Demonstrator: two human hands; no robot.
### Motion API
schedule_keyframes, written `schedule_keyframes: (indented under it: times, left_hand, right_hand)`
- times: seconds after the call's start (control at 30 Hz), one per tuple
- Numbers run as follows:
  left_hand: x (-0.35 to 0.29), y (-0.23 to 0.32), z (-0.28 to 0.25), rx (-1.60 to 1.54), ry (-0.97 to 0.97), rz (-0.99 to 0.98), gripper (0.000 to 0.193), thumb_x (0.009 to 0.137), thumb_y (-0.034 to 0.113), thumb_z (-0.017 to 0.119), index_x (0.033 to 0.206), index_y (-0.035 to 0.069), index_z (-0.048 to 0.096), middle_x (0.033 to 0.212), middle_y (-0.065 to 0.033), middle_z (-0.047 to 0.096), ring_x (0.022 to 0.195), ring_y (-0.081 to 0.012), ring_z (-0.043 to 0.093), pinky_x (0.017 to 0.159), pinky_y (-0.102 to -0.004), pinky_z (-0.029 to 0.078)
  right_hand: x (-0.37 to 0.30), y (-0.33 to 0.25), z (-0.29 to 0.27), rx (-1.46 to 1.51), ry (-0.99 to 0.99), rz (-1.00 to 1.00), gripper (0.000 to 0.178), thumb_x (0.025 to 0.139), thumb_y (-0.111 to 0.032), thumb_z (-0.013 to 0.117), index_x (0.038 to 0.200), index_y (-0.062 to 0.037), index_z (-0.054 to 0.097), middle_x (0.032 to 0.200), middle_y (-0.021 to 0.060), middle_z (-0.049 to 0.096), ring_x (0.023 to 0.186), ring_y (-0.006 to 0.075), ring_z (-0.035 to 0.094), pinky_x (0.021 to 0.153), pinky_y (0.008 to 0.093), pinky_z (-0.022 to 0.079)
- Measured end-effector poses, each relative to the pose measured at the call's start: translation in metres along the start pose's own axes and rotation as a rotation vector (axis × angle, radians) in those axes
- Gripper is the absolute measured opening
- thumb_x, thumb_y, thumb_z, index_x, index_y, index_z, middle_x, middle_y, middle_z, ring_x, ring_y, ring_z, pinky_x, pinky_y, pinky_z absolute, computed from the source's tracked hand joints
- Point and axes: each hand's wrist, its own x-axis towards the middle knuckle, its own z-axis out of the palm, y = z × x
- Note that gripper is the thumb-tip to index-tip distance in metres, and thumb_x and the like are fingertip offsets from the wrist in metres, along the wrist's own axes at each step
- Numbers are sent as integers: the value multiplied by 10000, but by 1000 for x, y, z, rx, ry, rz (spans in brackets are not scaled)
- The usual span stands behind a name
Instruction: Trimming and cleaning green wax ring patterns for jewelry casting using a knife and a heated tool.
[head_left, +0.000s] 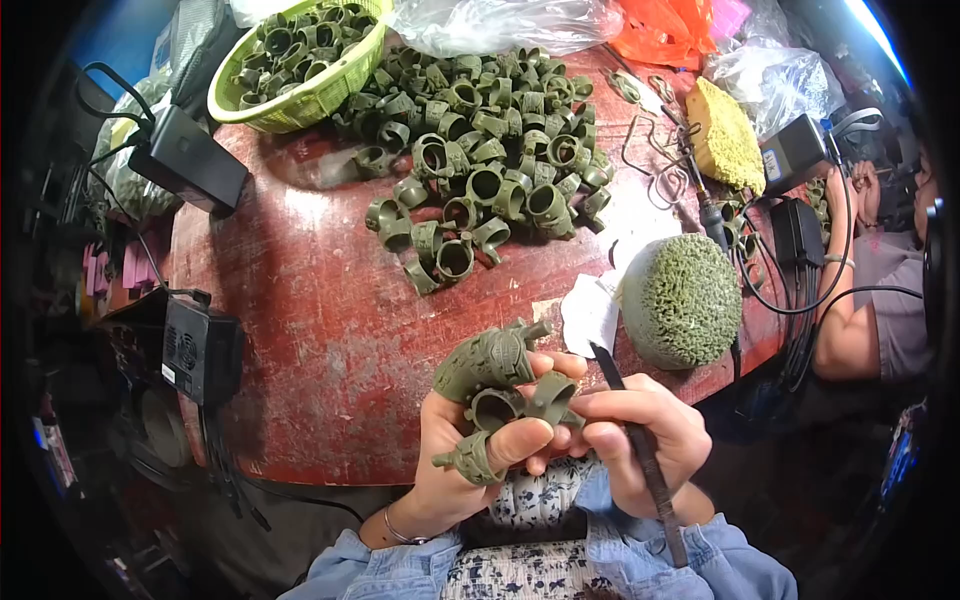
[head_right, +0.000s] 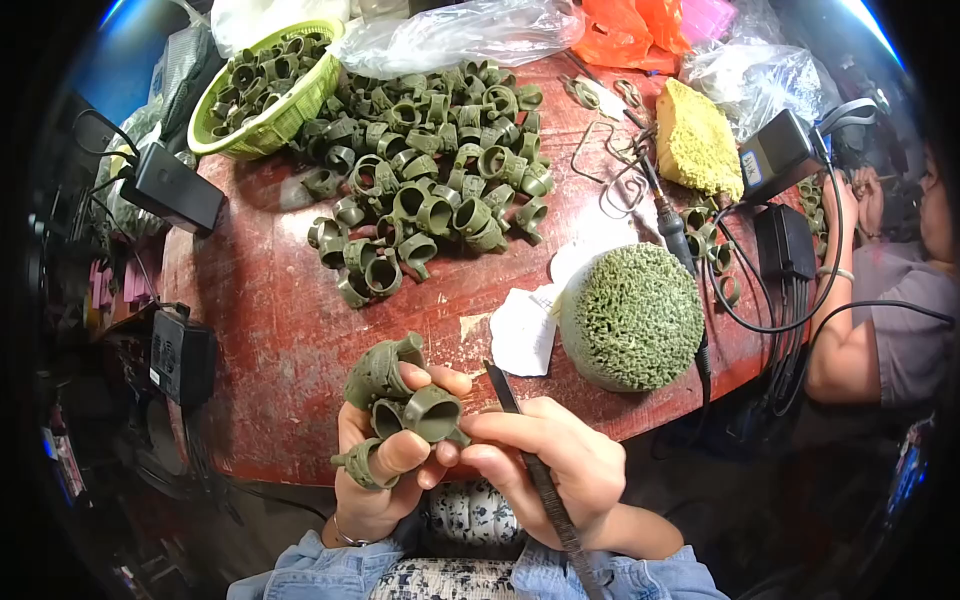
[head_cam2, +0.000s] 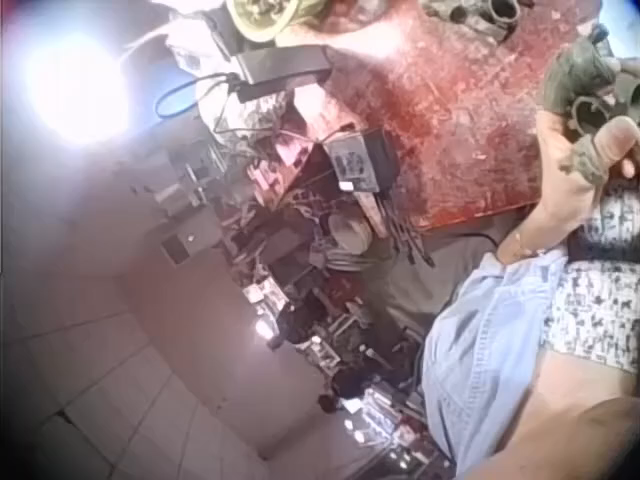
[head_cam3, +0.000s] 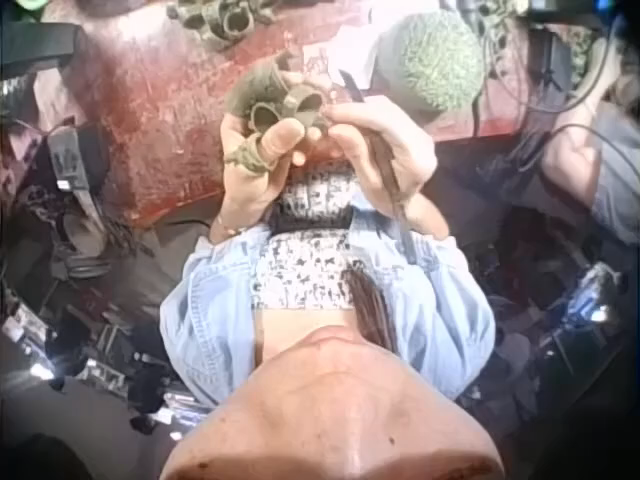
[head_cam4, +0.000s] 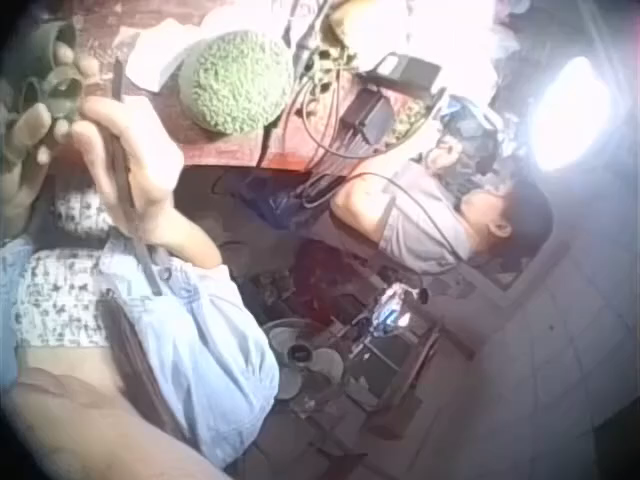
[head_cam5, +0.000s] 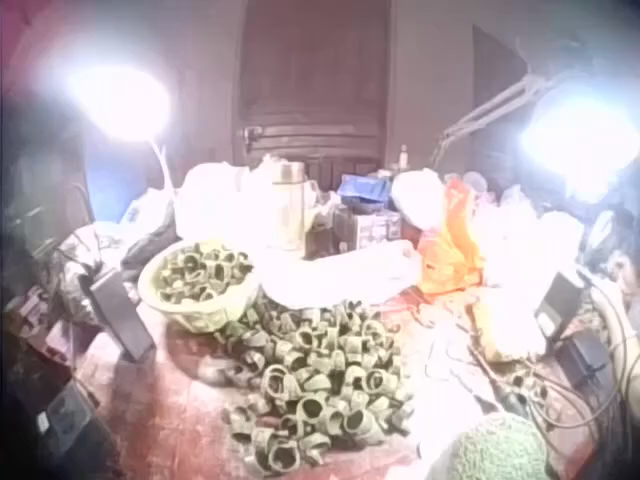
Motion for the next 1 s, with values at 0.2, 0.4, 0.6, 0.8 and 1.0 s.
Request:
schedule_keyframes:
  times: [0.2,0.4,0.6,0.8,1.0]
  left_hand:
    - [0,2,1,165,-18,105,374,683,62,715,996,6,518,1072,-241,526,657,-155,601,473,-201,478]
    - [4,-1,-8,88,-121,99,472,698,31,713,1103,-35,479,1133,-185,518,792,-158,607,633,-245,509]
    - [4,-3,-3,217,-135,169,466,672,-26,715,1085,-34,498,1079,-161,553,825,-165,604,719,-287,511]
    - [2,-6,-2,221,-84,173,417,677,-71,689,1058,-31,525,1053,-139,570,883,-169,591,767,-297,515]
    - [0,2,0,246,-30,141,425,656,-55,701,1041,-8,527,1044,-146,566,865,-160,585,718,-269,510]
  right_hand:
    - [-2,0,4,140,4,171,152,718,41,643,861,46,592,709,118,598,577,129,571,515,218,441]
    - [-4,7,4,68,144,30,224,688,84,645,893,33,572,783,121,583,586,120,553,512,209,439]
    - [-7,9,4,-96,116,-108,323,650,95,680,934,-13,571,827,105,569,633,120,551,509,197,437]
    - [-6,9,6,-111,121,-160,324,654,87,686,935,-27,571,840,102,556,624,109,532,510,194,433]
    - [0,3,10,-119,95,-168,317,656,90,683,931,-24,576,842,106,553,611,115,538,511,204,437]
